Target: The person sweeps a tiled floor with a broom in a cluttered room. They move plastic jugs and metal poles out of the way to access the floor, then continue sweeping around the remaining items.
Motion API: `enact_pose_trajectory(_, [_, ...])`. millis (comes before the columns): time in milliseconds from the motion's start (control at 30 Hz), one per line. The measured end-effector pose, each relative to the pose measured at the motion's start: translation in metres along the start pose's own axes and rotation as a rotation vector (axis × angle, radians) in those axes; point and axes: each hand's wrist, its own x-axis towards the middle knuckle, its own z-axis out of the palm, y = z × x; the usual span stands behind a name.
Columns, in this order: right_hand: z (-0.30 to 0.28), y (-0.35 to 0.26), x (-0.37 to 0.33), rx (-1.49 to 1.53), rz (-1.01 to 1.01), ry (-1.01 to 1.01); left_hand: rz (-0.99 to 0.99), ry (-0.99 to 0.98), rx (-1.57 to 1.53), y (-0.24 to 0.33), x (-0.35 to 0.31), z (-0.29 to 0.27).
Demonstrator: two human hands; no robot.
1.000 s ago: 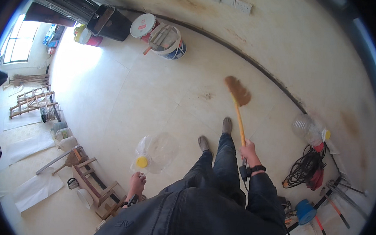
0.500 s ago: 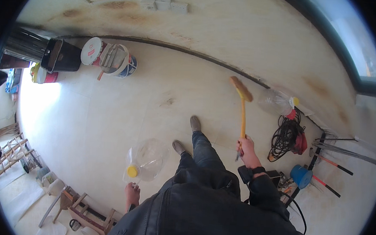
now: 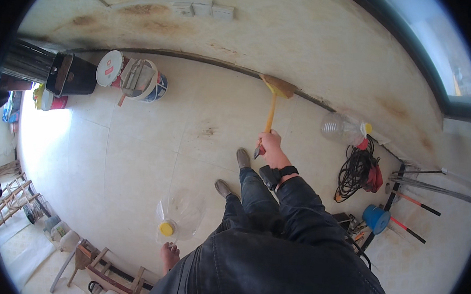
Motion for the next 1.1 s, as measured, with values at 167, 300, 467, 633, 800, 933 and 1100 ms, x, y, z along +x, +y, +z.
enact_pose_trajectory(167, [-0.025,0.009,-0.058,-0.238,-0.041,-0.045,-0.005,-0.023,-0.026,0.008,0.004,0.001])
enact_pose_trajectory(300, [-0.089,-0.003,-0.109,-0.326,-0.008,-0.018,-0.002,-0.048,-0.022,0.012,0.01,0.004])
enact_pose_trajectory(467, [-0.111,0.004,-0.119,-0.135,-0.06,0.179,0.021,-0.093,0.001,0.013,0.013,0.002])
enact_pose_trajectory(633, [-0.046,-0.008,-0.037,0.086,-0.146,0.126,0.02,-0.075,-0.002,0.012,0.01,-0.006])
enact_pose_trajectory(800, [0.042,0.02,-0.025,0.051,-0.131,0.096,-0.044,-0.021,-0.006,0.009,0.005,-0.017])
enact_pose_trajectory(933, [0.083,0.031,-0.04,-0.061,-0.041,-0.088,-0.001,-0.077,-0.029,0.007,0.001,-0.019])
enact_pose_trajectory(1100, [0.082,0.033,-0.071,-0.164,0.044,-0.13,0.026,-0.057,-0.063,0.003,-0.005,-0.019])
